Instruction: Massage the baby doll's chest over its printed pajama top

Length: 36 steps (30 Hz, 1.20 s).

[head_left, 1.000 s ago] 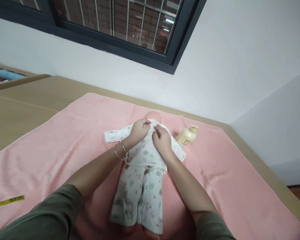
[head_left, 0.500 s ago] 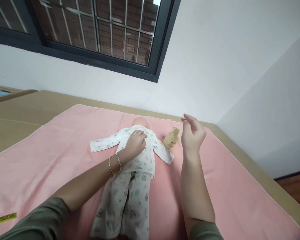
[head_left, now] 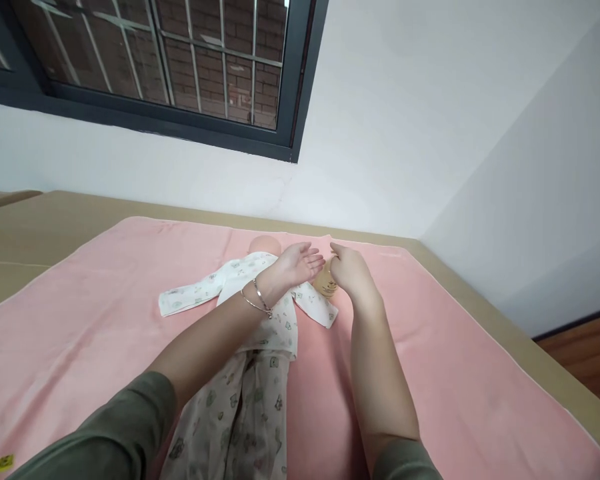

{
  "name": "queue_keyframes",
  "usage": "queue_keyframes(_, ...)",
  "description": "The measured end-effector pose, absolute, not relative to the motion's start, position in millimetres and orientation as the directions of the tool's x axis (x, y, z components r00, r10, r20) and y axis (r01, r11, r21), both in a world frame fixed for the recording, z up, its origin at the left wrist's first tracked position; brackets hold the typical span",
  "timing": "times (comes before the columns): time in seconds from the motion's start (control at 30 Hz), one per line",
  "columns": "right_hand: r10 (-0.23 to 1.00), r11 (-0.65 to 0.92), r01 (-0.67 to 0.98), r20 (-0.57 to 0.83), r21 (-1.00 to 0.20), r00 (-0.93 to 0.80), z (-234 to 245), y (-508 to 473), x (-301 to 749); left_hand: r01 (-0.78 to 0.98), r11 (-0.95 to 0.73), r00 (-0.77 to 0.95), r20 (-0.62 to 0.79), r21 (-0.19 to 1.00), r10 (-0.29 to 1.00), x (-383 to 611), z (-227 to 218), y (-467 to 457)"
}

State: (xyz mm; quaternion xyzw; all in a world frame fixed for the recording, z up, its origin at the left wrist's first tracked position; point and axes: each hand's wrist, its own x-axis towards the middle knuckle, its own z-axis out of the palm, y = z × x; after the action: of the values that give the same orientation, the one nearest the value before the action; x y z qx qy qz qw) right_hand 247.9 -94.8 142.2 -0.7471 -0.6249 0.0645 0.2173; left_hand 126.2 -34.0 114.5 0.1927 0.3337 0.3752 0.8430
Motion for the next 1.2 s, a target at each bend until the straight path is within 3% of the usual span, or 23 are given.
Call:
queue_keyframes(0.23,0.938,-0.145,0.923,0.247,-0.357,0.243,143,-93,252,-0.499,0.683,0.574,-0.387,0.534,0.722,132,114,-26)
queue_keyframes(0.53,0.912,-0.208,0.928,0.281,-0.309,0.298,140,-88,245,-0.334,0.612,0.625,-0.317,0.717,0.713,101,118,-46)
queue_keyframes(0.93,0.888,-0.343,0.913,0.239,-0.22,0.392,130,-87,207,-0.478,0.657,0.639,-0.283,0.582,0.715,20,126,-86)
queue_keyframes(1.07,0.908,-0.178,0.945,0.323,-0.274,0.265,125,-97,183,-0.488,0.616,0.591,-0.285,0.619,0.755,6,134,-91)
queue_keyframes(1.2,0.939,0.185,0.88,0.342,-0.437,-0.027,122,-119,154,-0.511,0.499,0.492,-0.237,0.7,0.838,1,144,-101)
